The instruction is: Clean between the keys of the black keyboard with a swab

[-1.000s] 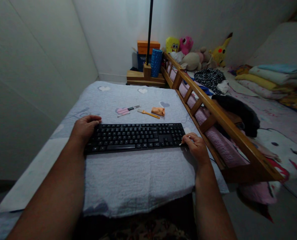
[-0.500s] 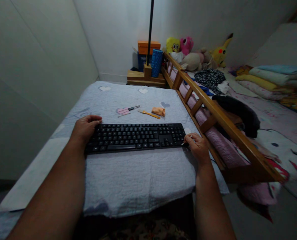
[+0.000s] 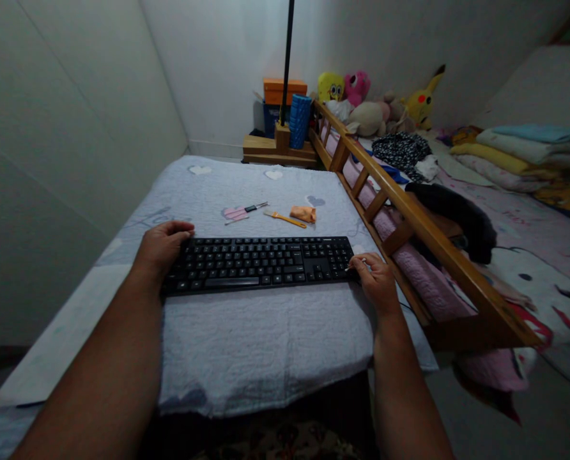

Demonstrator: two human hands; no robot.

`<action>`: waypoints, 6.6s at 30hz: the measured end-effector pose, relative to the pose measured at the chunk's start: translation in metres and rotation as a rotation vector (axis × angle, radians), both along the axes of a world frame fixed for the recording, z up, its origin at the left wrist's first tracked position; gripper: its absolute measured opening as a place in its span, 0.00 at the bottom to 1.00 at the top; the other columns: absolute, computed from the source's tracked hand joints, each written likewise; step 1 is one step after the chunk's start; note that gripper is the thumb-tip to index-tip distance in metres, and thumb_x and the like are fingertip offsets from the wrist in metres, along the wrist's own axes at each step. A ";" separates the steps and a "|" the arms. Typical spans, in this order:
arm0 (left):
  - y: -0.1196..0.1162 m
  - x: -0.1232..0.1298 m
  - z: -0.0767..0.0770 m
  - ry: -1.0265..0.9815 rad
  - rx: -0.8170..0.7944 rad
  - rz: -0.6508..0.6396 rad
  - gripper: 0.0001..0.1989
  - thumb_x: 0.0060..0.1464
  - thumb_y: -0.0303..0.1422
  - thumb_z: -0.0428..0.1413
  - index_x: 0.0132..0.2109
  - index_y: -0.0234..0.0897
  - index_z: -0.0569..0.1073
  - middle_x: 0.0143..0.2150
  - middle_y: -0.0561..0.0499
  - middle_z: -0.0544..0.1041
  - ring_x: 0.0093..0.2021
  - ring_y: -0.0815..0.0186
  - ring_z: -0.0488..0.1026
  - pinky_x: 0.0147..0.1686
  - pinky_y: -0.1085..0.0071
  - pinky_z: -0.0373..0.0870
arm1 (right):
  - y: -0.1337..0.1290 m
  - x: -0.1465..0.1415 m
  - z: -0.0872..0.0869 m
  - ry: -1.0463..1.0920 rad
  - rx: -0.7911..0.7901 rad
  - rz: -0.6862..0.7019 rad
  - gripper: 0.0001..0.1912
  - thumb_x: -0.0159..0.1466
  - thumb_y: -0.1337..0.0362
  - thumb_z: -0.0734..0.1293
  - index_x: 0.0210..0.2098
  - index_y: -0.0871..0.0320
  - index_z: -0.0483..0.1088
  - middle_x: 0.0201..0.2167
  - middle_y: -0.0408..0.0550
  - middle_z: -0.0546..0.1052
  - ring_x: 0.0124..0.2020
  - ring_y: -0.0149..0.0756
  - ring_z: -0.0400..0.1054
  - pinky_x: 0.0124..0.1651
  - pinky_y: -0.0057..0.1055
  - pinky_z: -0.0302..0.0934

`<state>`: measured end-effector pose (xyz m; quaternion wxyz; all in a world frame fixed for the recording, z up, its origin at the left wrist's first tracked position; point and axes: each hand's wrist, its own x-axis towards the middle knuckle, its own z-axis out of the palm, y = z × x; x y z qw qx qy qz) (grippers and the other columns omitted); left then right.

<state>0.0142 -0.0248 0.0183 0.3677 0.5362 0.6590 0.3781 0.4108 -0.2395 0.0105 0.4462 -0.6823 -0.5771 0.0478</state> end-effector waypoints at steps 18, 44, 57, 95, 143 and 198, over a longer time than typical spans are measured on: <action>-0.001 0.000 -0.001 0.022 -0.004 0.004 0.15 0.39 0.33 0.60 0.38 0.37 0.79 0.36 0.51 0.79 0.37 0.62 0.72 0.47 0.65 0.66 | 0.005 0.001 -0.005 -0.023 0.031 -0.004 0.12 0.67 0.57 0.64 0.32 0.53 0.76 0.33 0.47 0.80 0.41 0.44 0.71 0.48 0.40 0.62; 0.003 -0.002 -0.004 0.020 0.011 -0.011 0.15 0.39 0.33 0.61 0.38 0.37 0.79 0.37 0.49 0.80 0.39 0.60 0.73 0.48 0.64 0.68 | 0.006 -0.003 -0.002 -0.031 0.009 -0.056 0.13 0.67 0.57 0.62 0.30 0.53 0.75 0.32 0.48 0.79 0.40 0.44 0.71 0.48 0.39 0.62; -0.001 0.001 0.002 0.020 0.007 0.006 0.12 0.39 0.32 0.60 0.36 0.37 0.79 0.35 0.50 0.79 0.39 0.60 0.74 0.49 0.63 0.68 | 0.003 0.007 -0.007 -0.065 0.036 -0.166 0.14 0.67 0.59 0.62 0.29 0.53 0.74 0.30 0.47 0.78 0.39 0.43 0.71 0.45 0.38 0.61; 0.002 -0.002 -0.004 -0.010 -0.007 0.000 0.13 0.41 0.31 0.60 0.38 0.37 0.79 0.37 0.49 0.80 0.37 0.61 0.73 0.48 0.63 0.69 | 0.005 -0.001 -0.003 -0.041 0.048 -0.108 0.13 0.67 0.58 0.63 0.30 0.54 0.75 0.31 0.48 0.79 0.40 0.43 0.71 0.47 0.39 0.62; -0.003 0.003 0.004 0.020 0.006 0.012 0.13 0.39 0.32 0.59 0.36 0.37 0.79 0.35 0.50 0.79 0.38 0.61 0.73 0.49 0.63 0.69 | 0.004 0.006 -0.007 -0.050 0.031 -0.178 0.15 0.66 0.57 0.62 0.29 0.54 0.75 0.30 0.47 0.79 0.38 0.42 0.71 0.45 0.37 0.60; -0.002 0.001 0.000 0.007 0.012 0.009 0.13 0.40 0.31 0.60 0.37 0.37 0.79 0.36 0.50 0.80 0.39 0.59 0.75 0.48 0.63 0.70 | 0.003 0.013 -0.008 -0.098 0.026 -0.310 0.15 0.65 0.58 0.59 0.27 0.54 0.72 0.28 0.49 0.79 0.37 0.44 0.69 0.45 0.39 0.59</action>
